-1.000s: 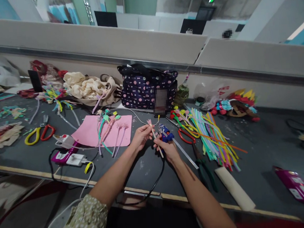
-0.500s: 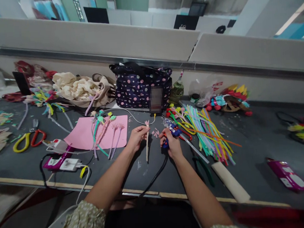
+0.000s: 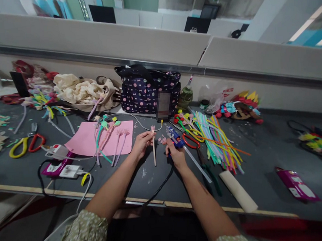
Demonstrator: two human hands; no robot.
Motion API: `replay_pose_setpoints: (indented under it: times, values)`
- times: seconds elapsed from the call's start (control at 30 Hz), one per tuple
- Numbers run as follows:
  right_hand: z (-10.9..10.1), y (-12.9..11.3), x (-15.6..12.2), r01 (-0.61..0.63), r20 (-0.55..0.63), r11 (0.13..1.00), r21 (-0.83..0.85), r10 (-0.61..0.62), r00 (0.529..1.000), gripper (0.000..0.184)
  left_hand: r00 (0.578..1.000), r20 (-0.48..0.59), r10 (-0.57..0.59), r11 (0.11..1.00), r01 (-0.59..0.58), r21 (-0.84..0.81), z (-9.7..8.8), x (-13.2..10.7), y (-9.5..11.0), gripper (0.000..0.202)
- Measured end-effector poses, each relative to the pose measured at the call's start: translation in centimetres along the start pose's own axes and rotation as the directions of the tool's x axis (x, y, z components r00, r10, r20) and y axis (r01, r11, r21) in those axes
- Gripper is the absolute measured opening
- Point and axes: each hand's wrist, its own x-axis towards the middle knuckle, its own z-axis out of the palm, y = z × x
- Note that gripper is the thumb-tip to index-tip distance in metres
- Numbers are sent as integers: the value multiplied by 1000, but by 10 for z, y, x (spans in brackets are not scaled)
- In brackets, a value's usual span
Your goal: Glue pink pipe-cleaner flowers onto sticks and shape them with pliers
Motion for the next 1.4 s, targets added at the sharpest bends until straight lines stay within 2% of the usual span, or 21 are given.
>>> replay_pose_setpoints:
  times: [0.17, 0.3, 0.6, 0.8, 0.93, 1.2, 1.4]
  values:
    - [3, 7, -4, 65, 36, 993, -94, -61, 997, 43, 1000, 1, -11, 1000, 11, -23, -1, 1, -1, 42]
    - [3, 9, -4, 75, 47, 991, -108, -71, 996, 40, 1000, -17, -21, 999, 20, -35, -1, 1, -2, 39]
    - [0, 13, 1, 26, -98, 991, -129, -39, 994, 47, 998, -60, -21, 998, 17, -62, -1, 0, 3, 35]
    - [-1, 10, 5, 58, -60, 996, -61, -61, 996, 50, 998, -62, -23, 998, 19, -67, -2, 2, 3, 38]
    - [1, 1, 4, 61, -77, 998, 9, -60, 995, 50, 998, -51, -26, 996, 22, -82, -2, 2, 1, 39]
    - [4, -2, -3, 14, -54, 999, -39, -16, 998, 48, 998, -27, -55, 993, 51, -109, -3, 2, 1, 36]
    - [5, 1, -4, 5, -29, 1000, -30, -6, 1000, 47, 998, -21, -52, 992, 50, -116, -3, 2, 1, 42]
